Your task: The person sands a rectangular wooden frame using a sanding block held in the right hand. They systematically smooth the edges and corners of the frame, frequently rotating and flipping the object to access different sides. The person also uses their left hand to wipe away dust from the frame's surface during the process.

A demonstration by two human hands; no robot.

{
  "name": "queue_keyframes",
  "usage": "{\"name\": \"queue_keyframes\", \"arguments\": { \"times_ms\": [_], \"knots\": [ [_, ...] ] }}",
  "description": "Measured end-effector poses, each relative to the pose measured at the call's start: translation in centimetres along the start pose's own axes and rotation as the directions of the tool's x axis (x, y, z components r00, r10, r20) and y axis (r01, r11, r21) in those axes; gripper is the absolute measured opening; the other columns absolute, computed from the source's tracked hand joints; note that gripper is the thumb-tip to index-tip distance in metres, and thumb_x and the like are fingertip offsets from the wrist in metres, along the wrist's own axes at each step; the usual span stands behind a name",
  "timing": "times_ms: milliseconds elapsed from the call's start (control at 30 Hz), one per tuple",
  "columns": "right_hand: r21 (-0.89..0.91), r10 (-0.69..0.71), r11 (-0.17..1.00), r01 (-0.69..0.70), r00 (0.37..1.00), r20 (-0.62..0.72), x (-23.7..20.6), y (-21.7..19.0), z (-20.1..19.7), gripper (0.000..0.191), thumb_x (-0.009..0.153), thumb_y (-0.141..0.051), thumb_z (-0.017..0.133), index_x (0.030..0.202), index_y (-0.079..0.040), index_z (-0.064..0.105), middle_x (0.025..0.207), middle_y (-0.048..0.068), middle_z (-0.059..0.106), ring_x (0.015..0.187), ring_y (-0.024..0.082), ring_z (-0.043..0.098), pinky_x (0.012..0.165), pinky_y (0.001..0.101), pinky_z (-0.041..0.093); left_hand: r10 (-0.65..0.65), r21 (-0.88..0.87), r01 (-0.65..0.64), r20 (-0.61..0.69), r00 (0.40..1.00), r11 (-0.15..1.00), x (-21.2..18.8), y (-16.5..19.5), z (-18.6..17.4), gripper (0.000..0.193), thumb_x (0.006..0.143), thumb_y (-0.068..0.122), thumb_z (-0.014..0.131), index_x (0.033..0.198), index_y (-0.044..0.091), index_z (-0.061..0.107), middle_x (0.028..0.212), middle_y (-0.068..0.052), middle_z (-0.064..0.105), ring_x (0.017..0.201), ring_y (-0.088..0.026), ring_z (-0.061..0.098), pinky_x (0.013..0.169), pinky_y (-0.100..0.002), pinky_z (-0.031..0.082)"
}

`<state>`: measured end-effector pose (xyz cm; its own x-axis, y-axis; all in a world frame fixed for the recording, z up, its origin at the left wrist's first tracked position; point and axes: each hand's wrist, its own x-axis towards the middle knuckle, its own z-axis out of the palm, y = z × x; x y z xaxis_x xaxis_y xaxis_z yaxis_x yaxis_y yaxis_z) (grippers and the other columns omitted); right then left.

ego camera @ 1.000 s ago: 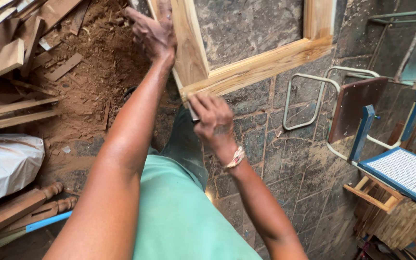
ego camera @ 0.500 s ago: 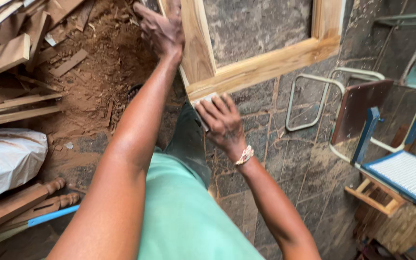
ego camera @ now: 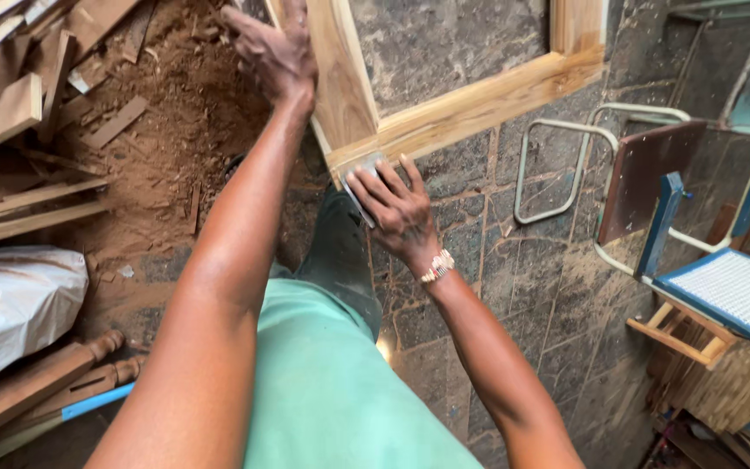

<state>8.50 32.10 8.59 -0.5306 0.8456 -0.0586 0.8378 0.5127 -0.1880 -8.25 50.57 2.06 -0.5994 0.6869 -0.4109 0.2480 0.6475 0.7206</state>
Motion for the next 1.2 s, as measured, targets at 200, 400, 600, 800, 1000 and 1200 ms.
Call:
{"name": "queue_keyframes", "arguments": {
  "times_ms": [200,400,600,800,1000,1200],
  "knots": [
    [-0.119,0.020,0.992,-0.034,0.992,-0.121,-1.7,3.4,0.7,0.037,0.095,-0.019,0.072,0.131,-0.014,0.073,0.135,0.004,0.072,0.129,0.024,0.061,0.121,0.0432,0.033,0.006,-0.028,-0.004,0.049,0.999,1.000,0.3,-0.6,0.6,0.115,0.083,0.088,0.040,0.154,-0.002,0.023,0.098,-0.021,0.072,0.079,-0.026,0.072,0.062,-0.043,0.056],
    [-0.062,0.037,0.997,-0.045,0.992,-0.124,-2.5,6.1,0.4,0.029,0.101,-0.027,0.072,0.128,-0.016,0.072,0.132,0.005,0.072,0.129,0.020,0.059,0.122,0.0437,0.035,0.088,0.016,-0.087,-0.084,0.993,0.996,0.6,-0.9,1.0,0.120,0.086,0.089,0.040,0.151,-0.008,0.015,0.086,-0.010,0.070,0.057,-0.012,0.067,0.038,-0.029,0.050],
    [0.014,0.085,0.996,-0.086,0.995,0.053,-1.9,8.3,-1.2,0.059,0.077,-0.057,0.075,0.121,-0.018,0.072,0.124,0.007,0.071,0.120,0.024,0.062,0.117,0.0471,0.035,0.106,-0.044,-0.109,-0.063,0.992,0.993,0.7,-0.3,0.7,0.122,0.086,0.092,0.037,0.150,-0.011,0.026,0.076,-0.004,0.070,0.056,-0.008,0.063,0.039,-0.025,0.046],
    [-0.015,0.148,0.989,-0.148,0.988,-0.039,-2.4,9.5,-1.7,0.037,0.095,-0.022,0.072,0.131,-0.020,0.070,0.132,0.005,0.071,0.125,0.023,0.060,0.120,0.0463,0.030,0.031,0.093,-0.028,-0.025,0.999,0.995,0.3,0.0,0.5,0.126,0.083,0.091,0.033,0.151,-0.014,0.023,0.063,0.001,0.061,0.046,-0.007,0.048,0.034,-0.029,0.031],
    [-0.123,0.114,0.985,-0.120,0.992,-0.053,-2.2,9.8,-2.3,0.040,0.101,-0.011,0.063,0.140,-0.020,0.066,0.142,0.002,0.069,0.135,0.022,0.060,0.127,0.0448,0.027,0.093,0.034,-0.091,-0.066,0.994,0.995,0.5,-0.2,0.8,0.112,0.085,0.095,0.033,0.139,-0.002,0.042,0.067,0.001,0.056,0.049,-0.006,0.042,0.042,-0.027,0.031],
    [-0.092,0.160,0.983,-0.161,0.987,-0.016,-3.4,9.0,-5.4,0.047,0.088,-0.005,0.059,0.131,-0.021,0.069,0.129,-0.001,0.070,0.122,0.021,0.066,0.118,0.0468,0.038,0.487,0.662,-0.090,-0.445,0.752,0.744,0.5,-0.1,0.7,0.115,0.096,0.083,0.024,0.157,-0.012,0.004,0.105,-0.005,0.063,0.081,-0.004,0.059,0.060,-0.015,0.046]
  ]
}}
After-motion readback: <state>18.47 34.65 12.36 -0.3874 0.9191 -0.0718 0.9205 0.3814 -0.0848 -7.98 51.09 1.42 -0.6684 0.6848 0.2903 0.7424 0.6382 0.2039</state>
